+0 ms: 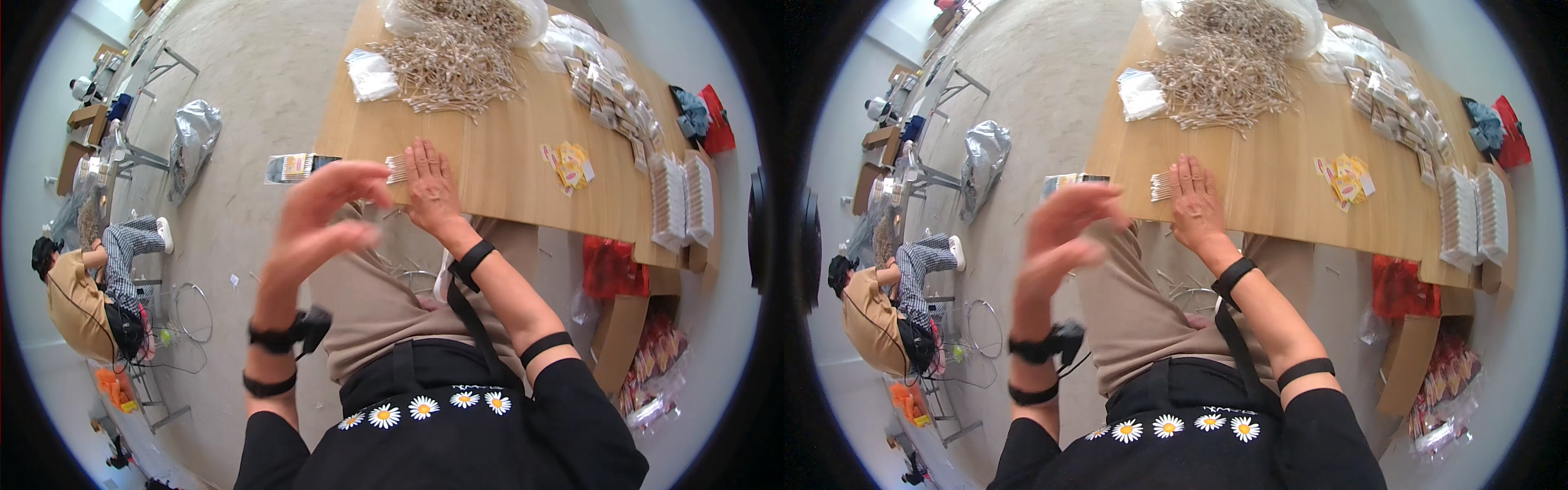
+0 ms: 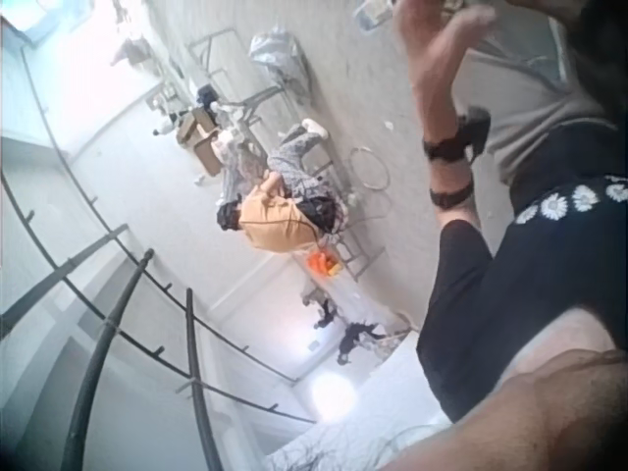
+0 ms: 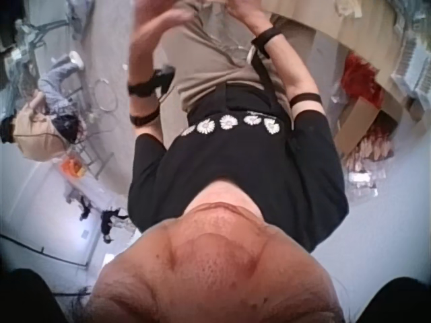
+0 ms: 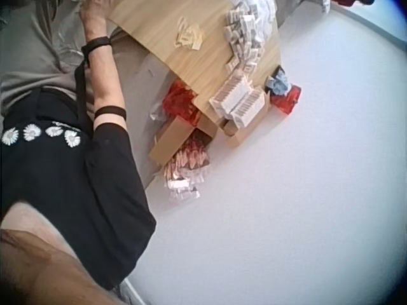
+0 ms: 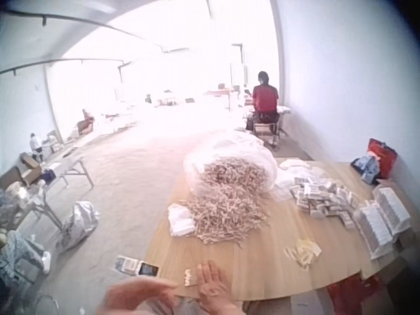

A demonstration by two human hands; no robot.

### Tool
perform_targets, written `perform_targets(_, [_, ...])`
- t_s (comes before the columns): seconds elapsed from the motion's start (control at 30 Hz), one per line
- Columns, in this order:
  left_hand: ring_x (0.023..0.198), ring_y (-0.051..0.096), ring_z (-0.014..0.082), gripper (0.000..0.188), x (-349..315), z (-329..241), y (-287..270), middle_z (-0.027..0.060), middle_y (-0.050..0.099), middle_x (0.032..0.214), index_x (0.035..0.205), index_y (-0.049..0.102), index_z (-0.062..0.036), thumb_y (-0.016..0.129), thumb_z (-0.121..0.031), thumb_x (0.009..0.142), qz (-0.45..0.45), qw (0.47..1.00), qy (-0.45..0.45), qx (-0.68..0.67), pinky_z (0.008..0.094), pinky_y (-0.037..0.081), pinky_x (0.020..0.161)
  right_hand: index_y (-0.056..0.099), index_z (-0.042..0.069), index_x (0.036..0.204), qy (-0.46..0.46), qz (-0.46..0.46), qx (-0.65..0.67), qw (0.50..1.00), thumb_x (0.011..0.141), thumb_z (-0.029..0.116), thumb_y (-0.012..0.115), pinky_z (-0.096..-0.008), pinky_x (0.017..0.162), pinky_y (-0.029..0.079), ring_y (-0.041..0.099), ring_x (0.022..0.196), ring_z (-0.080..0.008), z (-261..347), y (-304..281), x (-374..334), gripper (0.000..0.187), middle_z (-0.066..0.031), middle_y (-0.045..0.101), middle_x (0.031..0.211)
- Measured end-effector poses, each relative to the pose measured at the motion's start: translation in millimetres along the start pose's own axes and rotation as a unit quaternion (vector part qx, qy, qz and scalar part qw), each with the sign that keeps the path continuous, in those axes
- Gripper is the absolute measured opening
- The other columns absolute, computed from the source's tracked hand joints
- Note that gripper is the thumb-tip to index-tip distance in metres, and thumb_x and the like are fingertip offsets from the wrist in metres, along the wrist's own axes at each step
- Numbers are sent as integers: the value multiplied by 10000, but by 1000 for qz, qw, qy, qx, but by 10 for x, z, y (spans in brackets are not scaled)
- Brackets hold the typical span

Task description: Sorting cotton swabs and placing them into small plastic bags.

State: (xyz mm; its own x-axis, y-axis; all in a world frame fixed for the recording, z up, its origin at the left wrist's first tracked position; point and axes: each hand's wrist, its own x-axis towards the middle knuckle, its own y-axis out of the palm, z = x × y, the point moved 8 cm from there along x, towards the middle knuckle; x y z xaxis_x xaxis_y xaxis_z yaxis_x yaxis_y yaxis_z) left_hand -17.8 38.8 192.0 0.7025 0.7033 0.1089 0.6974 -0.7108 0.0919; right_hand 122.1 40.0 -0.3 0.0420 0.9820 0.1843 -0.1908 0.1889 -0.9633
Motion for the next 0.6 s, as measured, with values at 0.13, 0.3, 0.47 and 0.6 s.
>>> perform_targets(0.13, [714, 627, 234, 255, -565, -1561, 463, 103, 686, 917, 830, 561, -67, 718, -257, 897, 250, 949, 180, 61, 434, 490, 870, 291, -36, 1504, -8, 8, 29, 1000, 690, 188, 799, -486, 1222, 196, 202, 1507, -361, 78, -55, 36, 985, -224, 253, 1594])
perform_targets(0.3, [744, 650, 112, 462, -754, -2138, 744, 20, 679, 851, 1322, 627, -252, 728, -109, 895, 415, 907, 68, 31, 338, 542, 874, 312, -28, 1502, -5, 12, 22, 1000, 716, 186, 750, -478, 1232, 176, 205, 1511, -342, 52, -65, 17, 925, -208, 277, 1589])
perform_targets(0.47, [645, 624, 118, 424, -774, -2098, 918, 17, 655, 740, 1275, 648, -241, 712, -70, 893, 329, 915, 225, -62, 312, 544, 812, 312, -28, 1502, 2, 21, 13, 1000, 715, 182, 746, -480, 1233, 179, 206, 1510, -342, 32, -25, 4, 922, -208, 274, 1591])
perform_targets(0.6, [612, 617, 122, 403, -871, -2113, 859, 23, 640, 693, 1244, 658, -214, 692, -27, 889, 327, 894, 280, -121, 322, 550, 783, 314, -29, 1501, 0, 8, 15, 1000, 723, 168, 726, -482, 1233, 181, 207, 1510, -344, 55, -17, 0, 902, -213, 273, 1590])
